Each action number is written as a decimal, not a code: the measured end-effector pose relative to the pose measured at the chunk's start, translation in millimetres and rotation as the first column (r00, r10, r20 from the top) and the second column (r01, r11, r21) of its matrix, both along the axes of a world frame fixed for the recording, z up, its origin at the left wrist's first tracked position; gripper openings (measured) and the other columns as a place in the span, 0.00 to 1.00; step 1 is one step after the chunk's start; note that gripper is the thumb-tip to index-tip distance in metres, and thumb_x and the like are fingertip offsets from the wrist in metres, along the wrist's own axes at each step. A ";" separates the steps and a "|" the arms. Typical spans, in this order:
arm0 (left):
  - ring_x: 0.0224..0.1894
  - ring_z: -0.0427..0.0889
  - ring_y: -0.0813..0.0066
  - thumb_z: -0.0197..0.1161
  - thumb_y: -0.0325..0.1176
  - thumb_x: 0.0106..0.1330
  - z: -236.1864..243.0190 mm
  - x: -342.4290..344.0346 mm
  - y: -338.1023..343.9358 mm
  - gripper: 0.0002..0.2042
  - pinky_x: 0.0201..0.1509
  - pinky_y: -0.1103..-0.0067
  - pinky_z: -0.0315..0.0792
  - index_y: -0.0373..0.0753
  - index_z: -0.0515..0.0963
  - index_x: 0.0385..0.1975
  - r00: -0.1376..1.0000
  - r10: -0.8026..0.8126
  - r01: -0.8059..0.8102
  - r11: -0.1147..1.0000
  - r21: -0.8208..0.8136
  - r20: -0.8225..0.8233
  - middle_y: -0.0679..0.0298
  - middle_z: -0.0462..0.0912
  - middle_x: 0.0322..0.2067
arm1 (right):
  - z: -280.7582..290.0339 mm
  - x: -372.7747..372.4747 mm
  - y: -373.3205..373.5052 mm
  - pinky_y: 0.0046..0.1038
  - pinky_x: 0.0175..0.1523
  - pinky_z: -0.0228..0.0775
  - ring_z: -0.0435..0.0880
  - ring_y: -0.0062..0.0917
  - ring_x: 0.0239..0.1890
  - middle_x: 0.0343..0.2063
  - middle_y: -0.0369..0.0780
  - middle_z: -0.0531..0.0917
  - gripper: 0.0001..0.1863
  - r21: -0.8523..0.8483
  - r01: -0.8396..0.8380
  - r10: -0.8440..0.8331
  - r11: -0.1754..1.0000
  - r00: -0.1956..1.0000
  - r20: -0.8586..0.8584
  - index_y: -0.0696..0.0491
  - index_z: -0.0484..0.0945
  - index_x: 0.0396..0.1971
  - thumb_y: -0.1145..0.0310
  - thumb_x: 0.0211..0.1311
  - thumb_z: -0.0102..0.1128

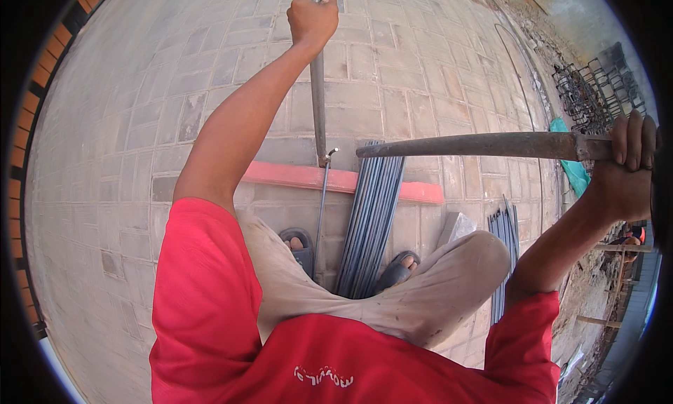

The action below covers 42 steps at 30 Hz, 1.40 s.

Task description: The person bends metal rods by hand using a metal pipe as a lever against a fixed support on the ground.

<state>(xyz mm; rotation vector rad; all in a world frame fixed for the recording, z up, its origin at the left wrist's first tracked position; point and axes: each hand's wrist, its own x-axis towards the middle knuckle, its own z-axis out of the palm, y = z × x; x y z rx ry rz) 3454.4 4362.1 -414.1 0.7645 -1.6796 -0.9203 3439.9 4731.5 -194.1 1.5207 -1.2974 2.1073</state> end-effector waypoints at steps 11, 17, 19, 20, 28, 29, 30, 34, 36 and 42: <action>0.36 0.83 0.43 0.58 0.43 0.61 7.7 5.1 -7.8 0.17 0.43 0.59 0.77 0.31 0.78 0.26 0.995 -0.082 0.073 0.984 0.165 0.050 0.43 0.83 0.27 | -37.7 11.5 -66.8 0.22 0.19 0.52 0.56 0.17 0.16 0.18 0.33 0.61 0.26 0.012 -0.257 0.247 0.966 0.940 0.237 0.50 0.67 0.33 0.41 0.71 0.38; 0.30 0.83 0.46 0.58 0.44 0.62 6.4 7.3 -9.4 0.19 0.38 0.60 0.76 0.31 0.75 0.21 0.999 -0.051 0.049 0.989 0.141 0.013 0.46 0.81 0.21 | -65.0 30.9 -95.9 0.22 0.19 0.53 0.56 0.17 0.16 0.18 0.32 0.61 0.29 0.024 -0.153 0.139 0.988 0.946 0.293 0.49 0.68 0.33 0.35 0.67 0.41; 0.30 0.83 0.45 0.58 0.44 0.62 7.3 5.7 -8.6 0.19 0.38 0.60 0.76 0.31 0.75 0.21 0.999 -0.042 0.041 0.991 0.129 0.008 0.46 0.81 0.21 | -74.7 42.2 -98.1 0.22 0.19 0.54 0.57 0.17 0.16 0.18 0.32 0.61 0.29 0.025 -0.155 0.141 0.988 0.948 0.286 0.49 0.68 0.34 0.34 0.67 0.41; 0.30 0.83 0.45 0.58 0.44 0.62 7.1 6.5 -8.2 0.19 0.38 0.60 0.76 0.31 0.75 0.21 0.999 -0.030 0.029 0.993 0.114 0.011 0.46 0.81 0.21 | -81.5 46.5 -96.4 0.22 0.19 0.54 0.57 0.18 0.15 0.18 0.32 0.61 0.29 0.020 -0.159 0.147 0.987 0.947 0.287 0.49 0.69 0.34 0.34 0.67 0.40; 0.35 0.84 0.45 0.59 0.41 0.62 15.8 6.2 3.3 0.15 0.41 0.60 0.78 0.30 0.77 0.31 0.985 -0.158 0.144 0.974 0.175 0.071 0.43 0.83 0.28 | -85.6 124.6 -79.4 0.21 0.22 0.61 0.61 0.17 0.16 0.19 0.33 0.64 0.25 0.090 -0.220 0.207 0.971 0.970 0.130 0.48 0.69 0.35 0.40 0.69 0.39; 0.33 0.84 0.45 0.59 0.42 0.62 13.2 6.9 0.8 0.16 0.40 0.60 0.77 0.30 0.77 0.30 0.991 -0.117 0.106 0.985 0.139 0.067 0.44 0.82 0.26 | -79.6 129.0 -82.5 0.21 0.22 0.58 0.60 0.18 0.16 0.19 0.33 0.64 0.22 0.040 -0.196 0.186 0.980 0.967 0.176 0.51 0.69 0.33 0.44 0.70 0.44; 0.32 0.83 0.45 0.59 0.43 0.63 11.4 7.0 -1.5 0.17 0.38 0.60 0.77 0.31 0.76 0.29 0.995 -0.076 0.069 0.992 0.103 0.061 0.45 0.82 0.24 | -70.7 129.7 -78.1 0.21 0.22 0.58 0.60 0.18 0.16 0.19 0.33 0.64 0.22 0.040 -0.198 0.188 0.979 0.966 0.177 0.51 0.69 0.33 0.44 0.70 0.44; 0.33 0.83 0.42 0.58 0.43 0.63 19.6 4.5 10.8 0.17 0.38 0.60 0.77 0.30 0.76 0.30 0.990 -0.129 0.121 0.984 0.129 0.055 0.44 0.82 0.24 | -28.3 120.4 -44.7 0.20 0.22 0.58 0.60 0.17 0.16 0.17 0.33 0.63 0.17 0.077 -0.309 0.284 0.948 0.930 0.233 0.50 0.65 0.25 0.54 0.64 0.54; 0.34 0.83 0.43 0.59 0.39 0.62 19.3 5.8 11.1 0.15 0.40 0.59 0.78 0.30 0.76 0.29 0.988 -0.135 0.126 0.987 0.104 0.075 0.41 0.82 0.27 | -31.7 126.9 -42.5 0.19 0.22 0.58 0.60 0.16 0.15 0.15 0.31 0.63 0.16 0.075 -0.360 0.328 0.930 0.905 0.270 0.48 0.64 0.21 0.57 0.60 0.57; 0.32 0.82 0.41 0.60 0.40 0.63 15.4 8.9 -2.7 0.15 0.34 0.58 0.74 0.31 0.77 0.28 0.999 -0.005 0.007 0.998 0.060 -0.039 0.41 0.81 0.24 | -50.3 165.9 -25.7 0.19 0.19 0.58 0.59 0.15 0.09 0.07 0.28 0.62 0.19 -0.071 -0.177 0.191 0.982 0.923 0.333 0.46 0.64 0.14 0.57 0.54 0.64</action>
